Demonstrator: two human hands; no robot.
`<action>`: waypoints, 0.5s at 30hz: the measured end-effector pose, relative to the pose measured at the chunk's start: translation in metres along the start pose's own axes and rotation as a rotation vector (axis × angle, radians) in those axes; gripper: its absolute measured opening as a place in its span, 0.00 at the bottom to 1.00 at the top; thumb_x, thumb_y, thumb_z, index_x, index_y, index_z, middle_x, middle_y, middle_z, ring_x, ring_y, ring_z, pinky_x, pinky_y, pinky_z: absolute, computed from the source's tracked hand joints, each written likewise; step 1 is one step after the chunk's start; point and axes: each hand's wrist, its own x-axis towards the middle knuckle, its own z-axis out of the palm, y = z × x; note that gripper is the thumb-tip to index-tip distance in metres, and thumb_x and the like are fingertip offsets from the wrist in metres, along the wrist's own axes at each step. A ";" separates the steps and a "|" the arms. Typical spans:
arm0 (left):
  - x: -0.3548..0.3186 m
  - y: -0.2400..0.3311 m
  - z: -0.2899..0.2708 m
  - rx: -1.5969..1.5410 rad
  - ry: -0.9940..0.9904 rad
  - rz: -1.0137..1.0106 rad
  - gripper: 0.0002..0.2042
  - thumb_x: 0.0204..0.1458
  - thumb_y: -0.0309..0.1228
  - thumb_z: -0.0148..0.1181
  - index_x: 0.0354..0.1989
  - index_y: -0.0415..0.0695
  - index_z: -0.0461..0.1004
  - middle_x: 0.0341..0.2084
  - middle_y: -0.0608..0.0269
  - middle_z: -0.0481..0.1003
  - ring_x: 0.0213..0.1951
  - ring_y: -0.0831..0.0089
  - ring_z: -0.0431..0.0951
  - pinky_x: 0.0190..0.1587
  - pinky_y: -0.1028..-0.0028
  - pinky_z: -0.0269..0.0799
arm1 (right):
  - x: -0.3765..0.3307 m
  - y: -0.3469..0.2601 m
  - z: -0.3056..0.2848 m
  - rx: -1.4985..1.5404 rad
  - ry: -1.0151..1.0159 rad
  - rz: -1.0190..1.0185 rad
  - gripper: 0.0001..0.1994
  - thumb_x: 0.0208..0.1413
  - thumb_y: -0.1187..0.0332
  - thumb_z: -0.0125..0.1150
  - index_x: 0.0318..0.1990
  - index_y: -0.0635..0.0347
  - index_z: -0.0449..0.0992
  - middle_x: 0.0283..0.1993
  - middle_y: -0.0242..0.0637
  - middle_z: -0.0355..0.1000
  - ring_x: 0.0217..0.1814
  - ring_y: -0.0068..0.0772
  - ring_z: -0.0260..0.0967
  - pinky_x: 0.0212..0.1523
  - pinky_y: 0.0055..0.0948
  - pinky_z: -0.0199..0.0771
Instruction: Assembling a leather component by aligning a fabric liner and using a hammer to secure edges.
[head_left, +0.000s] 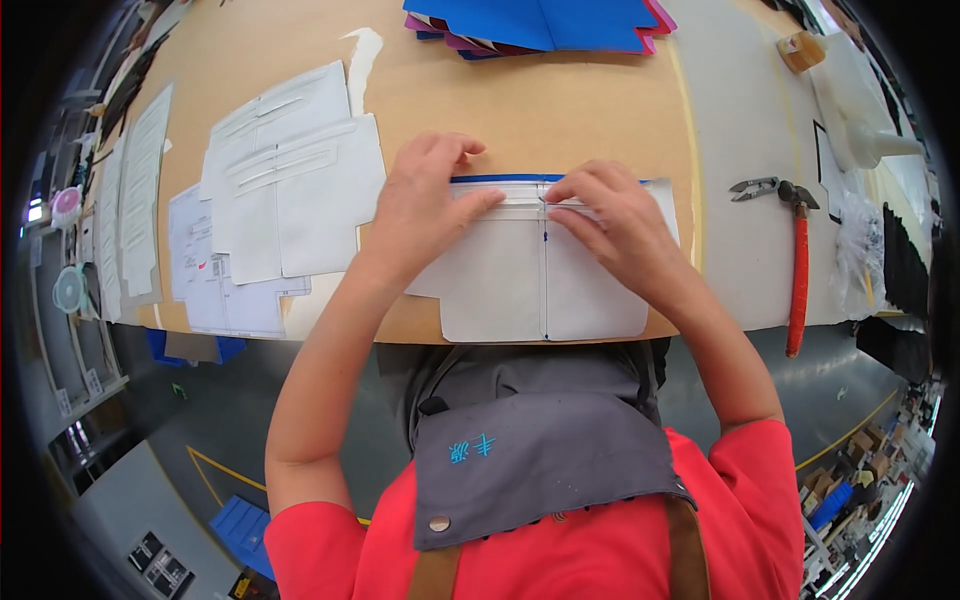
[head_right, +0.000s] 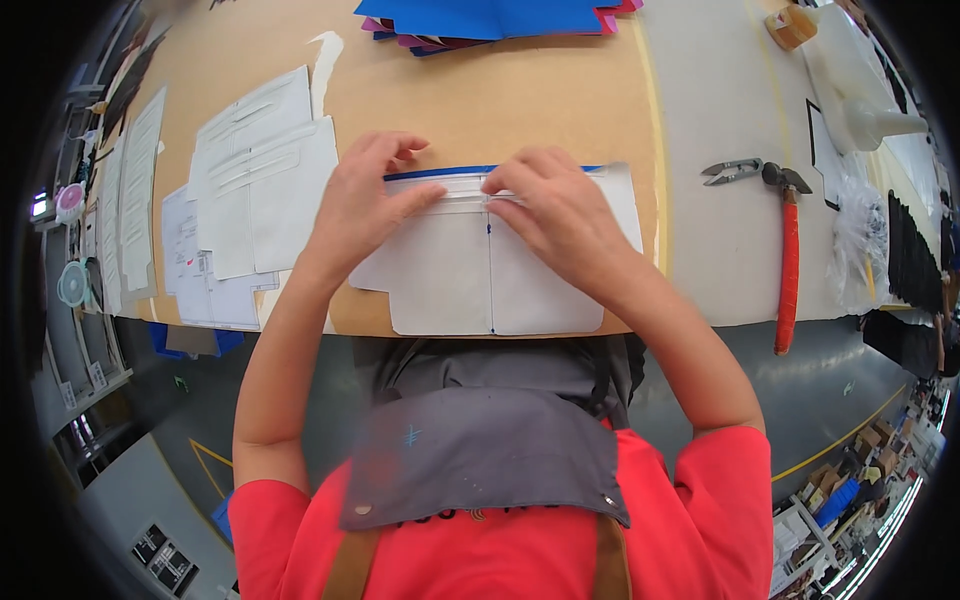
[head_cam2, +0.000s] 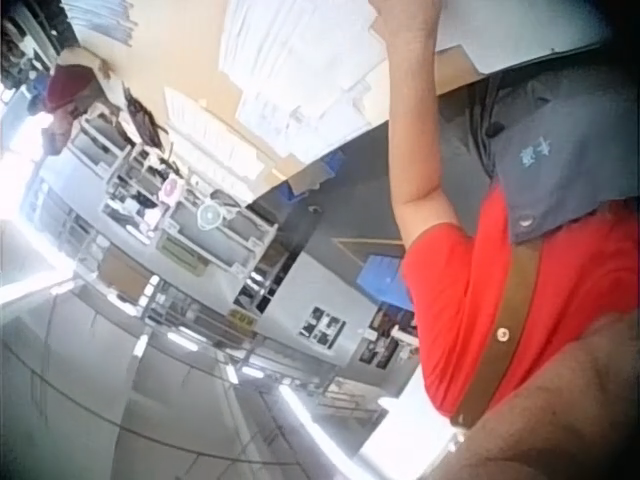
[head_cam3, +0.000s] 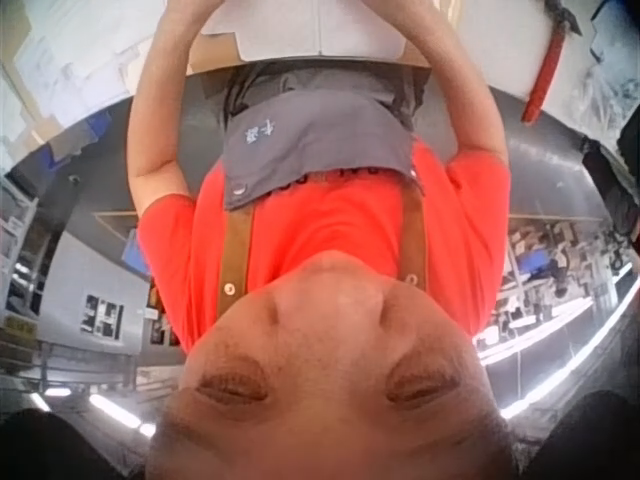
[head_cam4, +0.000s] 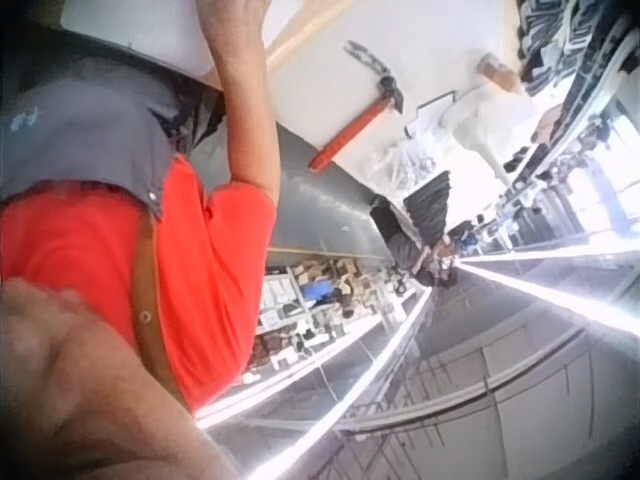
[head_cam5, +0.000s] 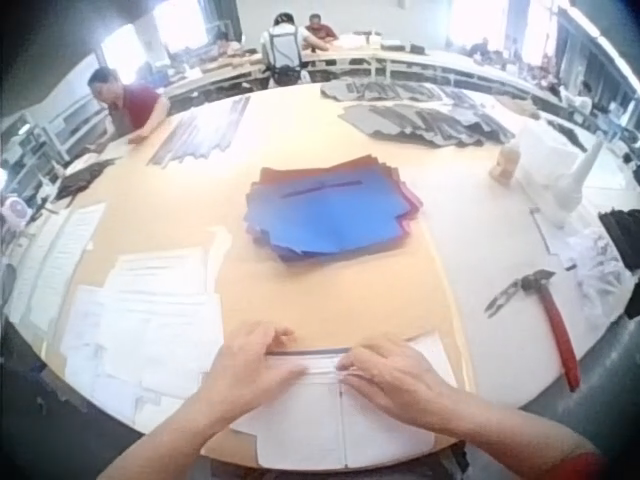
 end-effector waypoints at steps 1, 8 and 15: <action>0.003 0.002 0.001 0.005 0.006 0.000 0.20 0.50 0.33 0.73 0.49 0.39 0.77 0.26 0.65 0.74 0.29 0.73 0.75 0.32 0.72 0.73 | 0.002 0.001 0.006 -0.001 0.001 -0.008 0.09 0.56 0.71 0.68 0.43 0.59 0.78 0.42 0.38 0.73 0.44 0.38 0.71 0.48 0.36 0.73; 0.021 0.013 -0.011 -0.109 -0.473 -0.454 0.13 0.52 0.35 0.71 0.37 0.38 0.81 0.27 0.59 0.79 0.32 0.70 0.79 0.37 0.71 0.74 | 0.009 -0.002 0.020 -0.212 -0.123 -0.061 0.10 0.50 0.69 0.71 0.37 0.56 0.75 0.39 0.37 0.70 0.45 0.41 0.68 0.50 0.40 0.70; 0.019 0.011 -0.003 -0.112 -0.382 -0.520 0.13 0.56 0.38 0.66 0.37 0.37 0.82 0.28 0.57 0.81 0.32 0.68 0.79 0.38 0.69 0.75 | 0.013 -0.001 0.018 -0.179 -0.156 -0.057 0.09 0.52 0.69 0.70 0.35 0.55 0.73 0.37 0.36 0.70 0.45 0.40 0.69 0.49 0.39 0.67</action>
